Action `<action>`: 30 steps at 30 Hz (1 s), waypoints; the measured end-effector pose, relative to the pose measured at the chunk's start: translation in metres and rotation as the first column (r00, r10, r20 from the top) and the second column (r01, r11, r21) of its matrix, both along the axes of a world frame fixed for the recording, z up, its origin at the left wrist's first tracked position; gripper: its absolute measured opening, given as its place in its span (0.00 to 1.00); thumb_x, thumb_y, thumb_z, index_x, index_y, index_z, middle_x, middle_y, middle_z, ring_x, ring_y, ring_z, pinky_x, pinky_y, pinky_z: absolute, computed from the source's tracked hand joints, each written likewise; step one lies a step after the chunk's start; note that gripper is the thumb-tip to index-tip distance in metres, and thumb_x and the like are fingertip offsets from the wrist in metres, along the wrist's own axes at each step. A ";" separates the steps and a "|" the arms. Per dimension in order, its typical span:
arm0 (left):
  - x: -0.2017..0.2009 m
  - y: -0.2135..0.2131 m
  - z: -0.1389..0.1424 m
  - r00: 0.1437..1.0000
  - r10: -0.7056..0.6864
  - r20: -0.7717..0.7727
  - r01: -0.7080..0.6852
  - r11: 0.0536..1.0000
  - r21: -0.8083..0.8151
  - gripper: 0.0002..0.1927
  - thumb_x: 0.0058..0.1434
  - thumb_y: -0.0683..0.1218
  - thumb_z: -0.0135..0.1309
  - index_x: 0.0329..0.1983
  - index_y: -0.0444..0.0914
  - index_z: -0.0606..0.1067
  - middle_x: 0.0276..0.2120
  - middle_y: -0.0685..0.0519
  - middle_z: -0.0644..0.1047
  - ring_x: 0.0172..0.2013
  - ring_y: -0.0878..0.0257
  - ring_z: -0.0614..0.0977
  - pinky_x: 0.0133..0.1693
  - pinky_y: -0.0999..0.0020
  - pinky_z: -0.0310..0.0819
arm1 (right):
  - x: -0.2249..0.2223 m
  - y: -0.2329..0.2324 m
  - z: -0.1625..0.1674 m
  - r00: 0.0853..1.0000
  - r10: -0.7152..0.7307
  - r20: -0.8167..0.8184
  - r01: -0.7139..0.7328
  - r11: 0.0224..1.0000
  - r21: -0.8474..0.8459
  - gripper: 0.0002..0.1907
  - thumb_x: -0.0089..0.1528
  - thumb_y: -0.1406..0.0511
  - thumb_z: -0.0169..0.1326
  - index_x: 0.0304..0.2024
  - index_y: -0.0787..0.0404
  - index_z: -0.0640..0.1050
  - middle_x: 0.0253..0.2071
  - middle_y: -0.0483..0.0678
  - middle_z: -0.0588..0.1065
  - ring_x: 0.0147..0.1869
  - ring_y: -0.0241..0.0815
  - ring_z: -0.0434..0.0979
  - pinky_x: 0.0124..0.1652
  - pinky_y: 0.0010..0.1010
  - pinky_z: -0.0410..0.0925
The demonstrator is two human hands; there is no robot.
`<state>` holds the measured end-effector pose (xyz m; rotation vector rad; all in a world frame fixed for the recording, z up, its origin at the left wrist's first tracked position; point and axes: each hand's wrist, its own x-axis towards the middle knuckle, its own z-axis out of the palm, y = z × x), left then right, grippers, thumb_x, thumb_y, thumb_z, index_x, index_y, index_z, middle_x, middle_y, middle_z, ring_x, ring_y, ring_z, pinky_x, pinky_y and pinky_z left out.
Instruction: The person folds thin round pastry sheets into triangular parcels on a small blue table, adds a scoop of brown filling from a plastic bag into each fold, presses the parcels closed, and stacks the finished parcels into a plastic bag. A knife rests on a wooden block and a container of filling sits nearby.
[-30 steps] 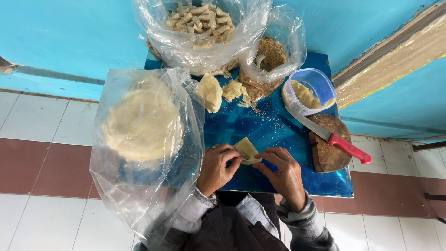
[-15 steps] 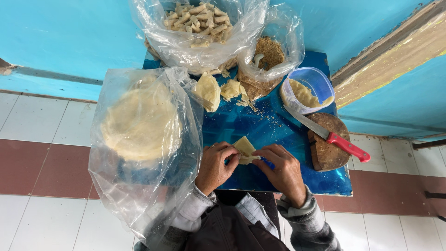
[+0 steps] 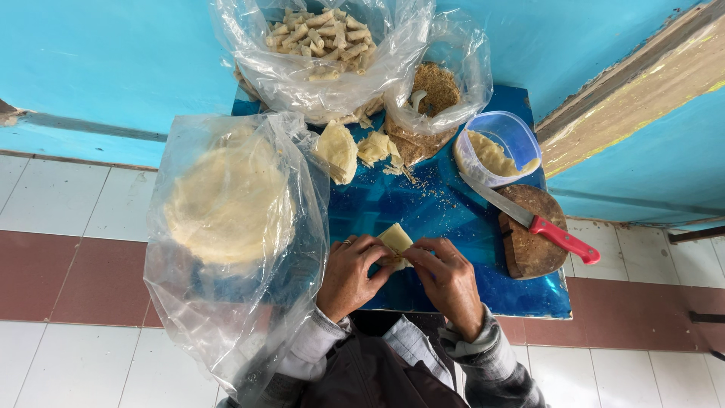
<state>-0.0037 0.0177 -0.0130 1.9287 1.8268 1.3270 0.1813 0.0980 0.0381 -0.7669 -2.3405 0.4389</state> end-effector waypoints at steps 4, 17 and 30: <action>0.000 0.000 0.001 1.000 -0.003 -0.021 0.003 1.000 0.029 0.11 0.54 0.48 0.68 0.39 0.44 0.80 0.39 0.61 0.79 0.39 0.61 0.80 0.41 0.59 0.66 | -0.002 0.001 -0.005 0.995 0.023 -0.097 -0.038 0.987 -0.158 0.11 0.58 0.73 0.62 0.43 0.58 0.83 0.47 0.48 0.80 0.46 0.44 0.84 0.41 0.31 0.78; 0.000 0.000 0.004 0.998 0.002 -0.069 -0.001 1.000 0.014 0.13 0.53 0.49 0.68 0.38 0.43 0.79 0.38 0.59 0.78 0.40 0.59 0.80 0.41 0.59 0.67 | 0.007 0.001 -0.034 0.960 -0.158 -0.231 0.073 0.937 -0.341 0.15 0.59 0.71 0.64 0.48 0.61 0.80 0.42 0.48 0.83 0.45 0.38 0.85 0.44 0.29 0.77; 0.000 0.006 -0.007 0.998 0.024 0.060 -0.024 1.000 0.006 0.03 0.60 0.47 0.64 0.33 0.44 0.81 0.35 0.62 0.81 0.33 0.63 0.81 0.38 0.59 0.65 | 0.018 -0.014 -0.019 0.975 -0.164 -0.151 0.155 0.985 -0.074 0.10 0.57 0.72 0.63 0.41 0.57 0.83 0.43 0.45 0.79 0.46 0.42 0.79 0.42 0.32 0.72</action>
